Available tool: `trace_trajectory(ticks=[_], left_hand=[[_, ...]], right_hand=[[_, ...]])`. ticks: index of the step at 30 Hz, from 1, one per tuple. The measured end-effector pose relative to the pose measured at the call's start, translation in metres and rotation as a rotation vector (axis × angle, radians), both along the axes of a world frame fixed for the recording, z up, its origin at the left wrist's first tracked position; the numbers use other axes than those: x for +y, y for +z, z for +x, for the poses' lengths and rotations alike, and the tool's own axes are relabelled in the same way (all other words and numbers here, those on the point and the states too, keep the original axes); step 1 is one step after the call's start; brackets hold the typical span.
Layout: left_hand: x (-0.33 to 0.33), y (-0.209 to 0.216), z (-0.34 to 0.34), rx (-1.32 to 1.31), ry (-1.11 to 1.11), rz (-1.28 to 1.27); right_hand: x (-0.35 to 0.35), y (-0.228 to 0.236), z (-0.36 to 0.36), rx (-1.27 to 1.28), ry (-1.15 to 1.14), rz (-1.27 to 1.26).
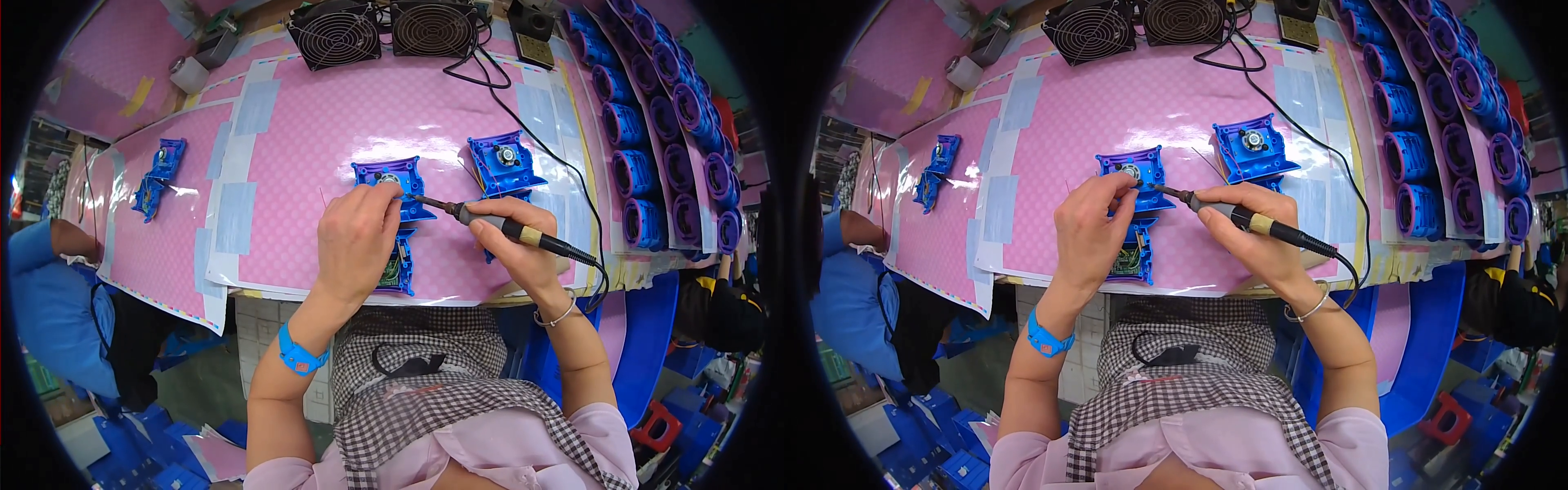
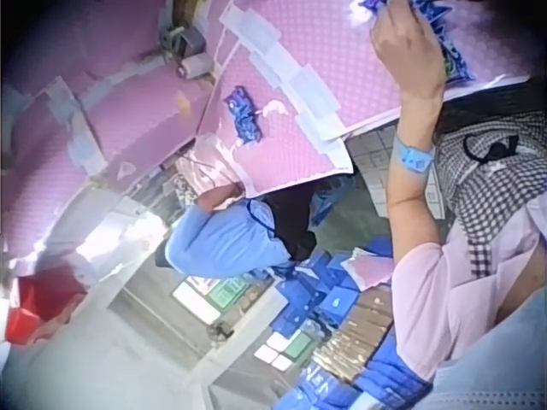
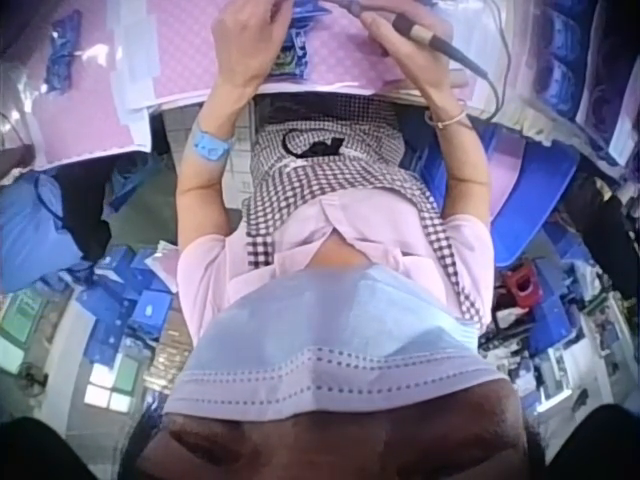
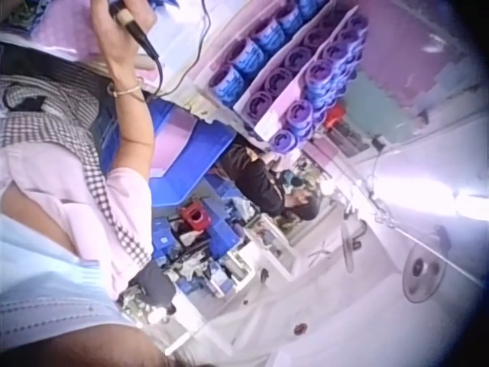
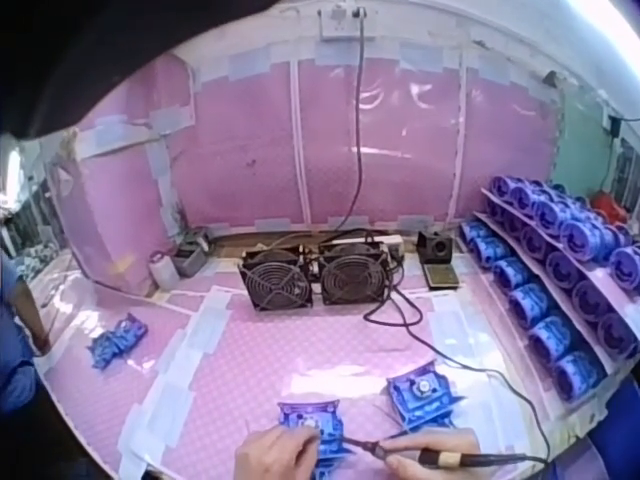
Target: Soldering electronic components and wires onto plastic cooling fans at a factory workbench.
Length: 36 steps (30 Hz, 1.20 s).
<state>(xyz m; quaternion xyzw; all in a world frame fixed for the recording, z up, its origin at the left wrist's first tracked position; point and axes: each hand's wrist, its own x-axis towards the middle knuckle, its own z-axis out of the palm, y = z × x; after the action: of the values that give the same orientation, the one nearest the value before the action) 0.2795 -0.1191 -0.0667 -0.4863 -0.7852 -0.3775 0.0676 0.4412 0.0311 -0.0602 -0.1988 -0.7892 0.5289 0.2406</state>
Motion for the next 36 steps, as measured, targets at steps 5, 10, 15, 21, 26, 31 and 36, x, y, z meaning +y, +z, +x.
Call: trace_trajectory(ticks=[5, 10, 15, 21, 26, 31, 36], left_hand=[[0.000, 0.001, 0.000, 0.007, 0.003, -0.007], [0.001, 0.001, 0.001, -0.013, 0.002, -0.016], [0.000, 0.002, 0.001, 0.001, 0.005, -0.047], [-0.019, 0.021, -0.007, -0.261, 0.187, 0.191], [-0.027, 0.019, -0.007, -0.216, 0.186, -0.056], [-0.016, 0.007, 0.001, -0.240, 0.150, 0.020], [-0.005, 0.016, 0.004, -0.450, 0.147, 0.002]], right_hand=[[0.000, 0.000, -0.001, 0.008, 0.008, 0.021], [-0.001, 0.000, 0.000, 0.001, 0.000, -0.009], [-0.001, 0.001, -0.001, 0.006, 0.017, 0.002], [-0.001, -0.001, 0.001, 0.034, 0.012, 0.012], [-0.003, -0.001, -0.001, 0.041, 0.009, 0.047], [-0.005, -0.002, 0.000, 0.056, -0.007, 0.034], [-0.004, -0.002, 0.000, 0.049, -0.010, 0.050]])
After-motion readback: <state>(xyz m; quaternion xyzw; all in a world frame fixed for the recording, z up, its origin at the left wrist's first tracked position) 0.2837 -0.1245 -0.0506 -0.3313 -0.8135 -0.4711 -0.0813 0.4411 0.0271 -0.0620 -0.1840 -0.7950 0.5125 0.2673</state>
